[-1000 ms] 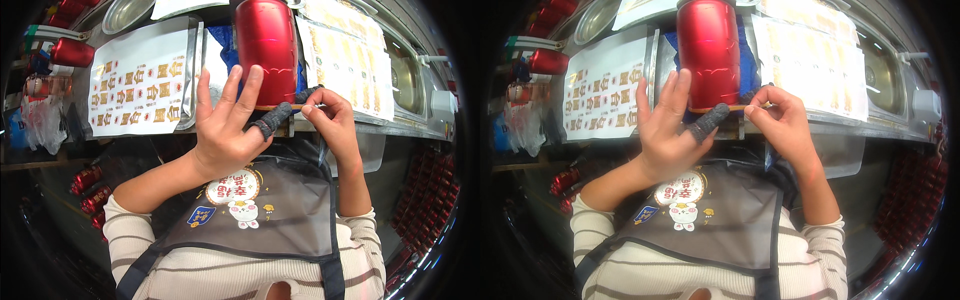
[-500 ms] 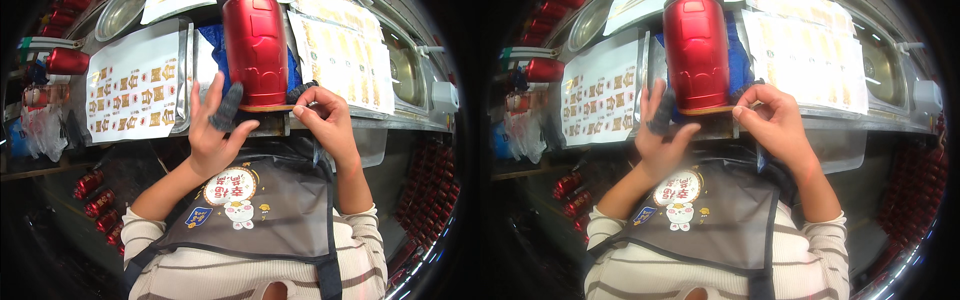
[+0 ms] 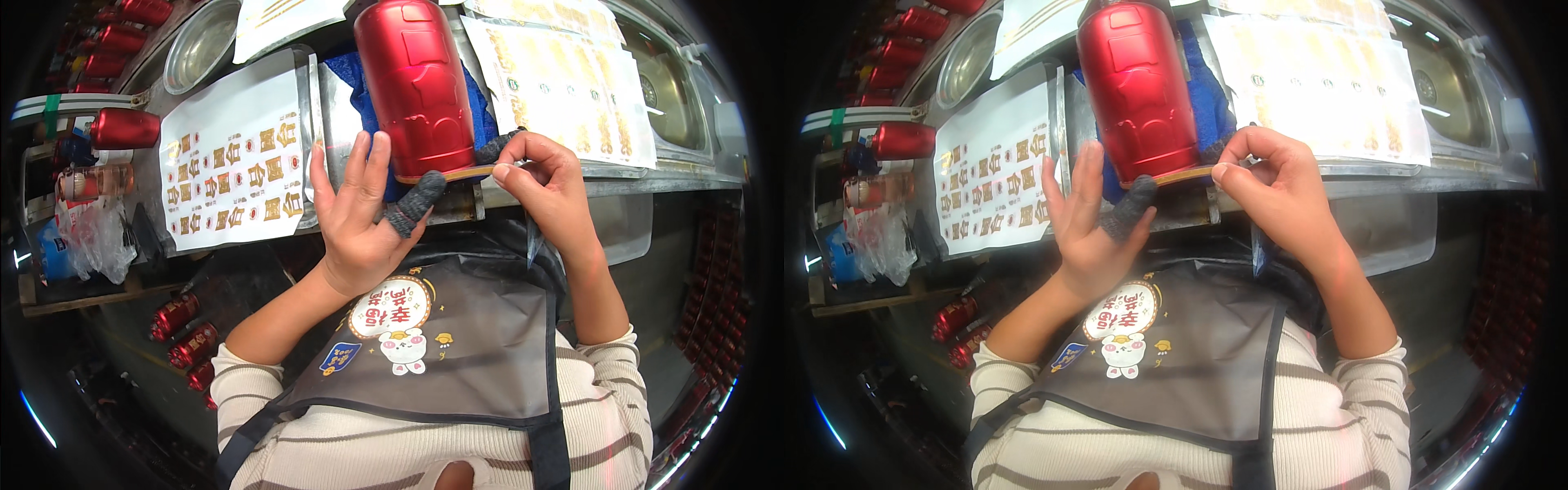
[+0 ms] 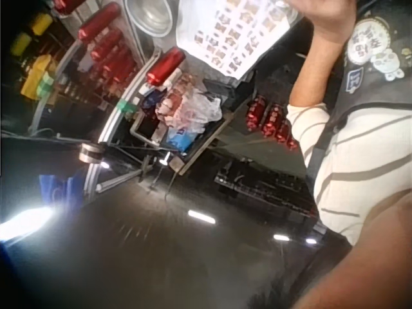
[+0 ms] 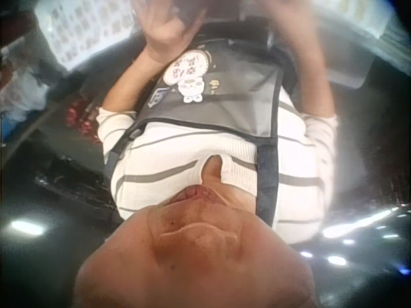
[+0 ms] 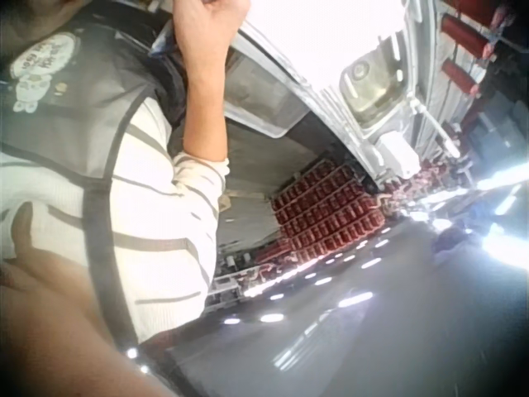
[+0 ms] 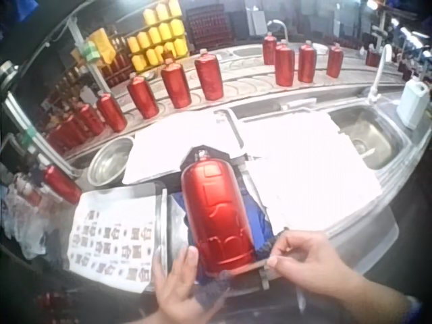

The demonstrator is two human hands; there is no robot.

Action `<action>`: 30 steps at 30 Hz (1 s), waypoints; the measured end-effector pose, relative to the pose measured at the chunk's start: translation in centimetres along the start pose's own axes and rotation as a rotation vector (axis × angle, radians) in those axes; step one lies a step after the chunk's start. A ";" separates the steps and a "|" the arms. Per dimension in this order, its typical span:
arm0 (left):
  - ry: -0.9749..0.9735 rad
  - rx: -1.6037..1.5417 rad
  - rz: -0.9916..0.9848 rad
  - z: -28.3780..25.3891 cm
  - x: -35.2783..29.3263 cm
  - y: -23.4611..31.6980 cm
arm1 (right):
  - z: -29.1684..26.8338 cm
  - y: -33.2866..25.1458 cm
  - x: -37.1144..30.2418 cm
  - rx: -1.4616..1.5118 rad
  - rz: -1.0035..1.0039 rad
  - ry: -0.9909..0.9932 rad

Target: The person applies gold stickers to red cylindrical containers, carefully peeling each sticker from a sheet and smoothing it onto the container surface. They rotate the container to align the label and press it down firmly to ensure adhesion.

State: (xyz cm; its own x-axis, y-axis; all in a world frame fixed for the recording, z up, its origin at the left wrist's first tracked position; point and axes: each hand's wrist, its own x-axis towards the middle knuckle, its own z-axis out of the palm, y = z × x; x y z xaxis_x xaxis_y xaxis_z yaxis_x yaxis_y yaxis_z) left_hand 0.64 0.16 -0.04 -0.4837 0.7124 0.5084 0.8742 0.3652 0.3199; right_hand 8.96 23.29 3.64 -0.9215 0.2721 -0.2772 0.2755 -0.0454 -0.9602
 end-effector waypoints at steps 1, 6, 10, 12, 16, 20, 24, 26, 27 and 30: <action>-0.015 0.018 0.018 -0.3 0.5 0.2 | 0.0 0.1 0.1 0.004 -0.002 -0.002; 0.012 0.064 0.062 -0.1 3.3 1.3 | 0.2 0.3 0.1 -0.070 0.000 -0.021; 0.135 -0.010 -0.081 1.7 3.2 0.6 | 0.7 0.4 0.3 -0.136 -0.056 -0.024; 0.176 -0.224 -0.192 1.8 2.5 0.3 | 0.7 0.3 0.1 -0.143 -0.062 -0.019; 0.140 -0.269 -0.247 0.8 -0.4 -0.1 | 0.6 -0.2 0.1 -0.133 -0.049 -0.038; 0.053 -0.178 -0.189 0.7 -3.2 -0.2 | 0.5 -0.1 0.0 -0.077 -0.034 -0.042; 0.024 -0.120 -0.152 0.5 -2.1 0.0 | 0.2 0.2 0.3 -0.040 -0.008 -0.031; 0.036 -0.084 -0.102 0.5 -1.6 0.0 | 0.3 0.4 0.4 -0.014 -0.007 -0.033; 0.037 -0.055 -0.085 0.4 -0.9 0.2 | 0.1 0.3 0.4 -0.024 -0.004 -0.028; 0.016 0.022 -0.009 -0.2 0.7 0.8 | 0.1 -0.1 0.5 -0.035 0.012 -0.028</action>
State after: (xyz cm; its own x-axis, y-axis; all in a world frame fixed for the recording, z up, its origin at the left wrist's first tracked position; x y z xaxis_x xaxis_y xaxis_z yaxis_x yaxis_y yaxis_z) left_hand 0.94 0.81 0.76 -0.4919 0.6994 0.5186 0.8705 0.3846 0.3071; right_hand 8.49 23.32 3.61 -0.9254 0.2445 -0.2897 0.2952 -0.0146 -0.9553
